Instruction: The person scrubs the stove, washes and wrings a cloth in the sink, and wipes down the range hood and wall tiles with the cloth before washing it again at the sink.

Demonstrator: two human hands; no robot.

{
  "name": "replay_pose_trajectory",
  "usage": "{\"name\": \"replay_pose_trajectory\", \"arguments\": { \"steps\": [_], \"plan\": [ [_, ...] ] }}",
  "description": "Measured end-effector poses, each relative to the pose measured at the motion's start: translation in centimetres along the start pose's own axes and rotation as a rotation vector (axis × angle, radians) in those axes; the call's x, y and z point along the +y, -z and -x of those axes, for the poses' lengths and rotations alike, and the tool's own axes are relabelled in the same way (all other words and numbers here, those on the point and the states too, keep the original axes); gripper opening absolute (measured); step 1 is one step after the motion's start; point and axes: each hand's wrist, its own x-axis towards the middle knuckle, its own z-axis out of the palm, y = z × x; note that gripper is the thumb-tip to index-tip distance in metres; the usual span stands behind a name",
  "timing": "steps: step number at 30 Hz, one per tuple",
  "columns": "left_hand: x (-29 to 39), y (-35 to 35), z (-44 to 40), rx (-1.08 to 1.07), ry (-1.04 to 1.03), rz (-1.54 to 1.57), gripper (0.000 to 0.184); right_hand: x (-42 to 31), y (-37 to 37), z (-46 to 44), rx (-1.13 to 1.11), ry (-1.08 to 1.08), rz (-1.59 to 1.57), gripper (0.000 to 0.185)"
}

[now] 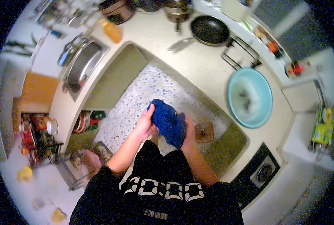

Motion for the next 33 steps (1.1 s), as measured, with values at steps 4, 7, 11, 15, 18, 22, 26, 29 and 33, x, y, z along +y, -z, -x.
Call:
{"name": "replay_pose_trajectory", "arguments": {
  "steps": [4,7,11,15,18,22,26,29,33],
  "plan": [
    [8.9,7.9,3.9,0.039,-0.207,0.102,0.052,4.8,-4.7,-6.8,-0.035,-0.091,0.113,0.065],
    [14.2,15.8,5.5,0.042,-0.298,0.208,0.057,9.9,-8.9,-12.6,-0.042,-0.126,0.277,0.067],
    [20.9,24.8,7.6,0.099,-0.389,0.403,0.057,18.4,-14.0,-20.6,-0.053,-0.193,0.461,0.046],
    [27.0,31.4,8.3,0.118,-0.487,0.525,0.061,24.8,-19.8,-27.2,-0.017,-0.229,0.531,0.042],
    [31.0,34.6,7.7,0.112,-0.539,0.598,0.063,27.9,-21.7,-31.9,-0.009,-0.219,0.547,0.039],
    [37.0,37.2,5.7,0.058,-0.63,0.638,0.057,29.6,-23.4,-38.6,-0.091,-0.259,0.55,0.04],
    [44.1,38.4,3.0,0.087,-0.703,0.635,0.055,31.6,-28.8,-42.8,-0.045,-0.221,0.61,0.038],
    [48.3,40.5,-0.3,0.137,-0.733,0.557,0.055,32.5,-32.0,-47.8,-0.05,-0.17,0.741,0.052],
    [52.6,44.4,-6.7,0.338,-0.715,0.385,0.055,33.2,-33.9,-59.3,-0.079,-0.006,1.085,0.057]
  ]
}}
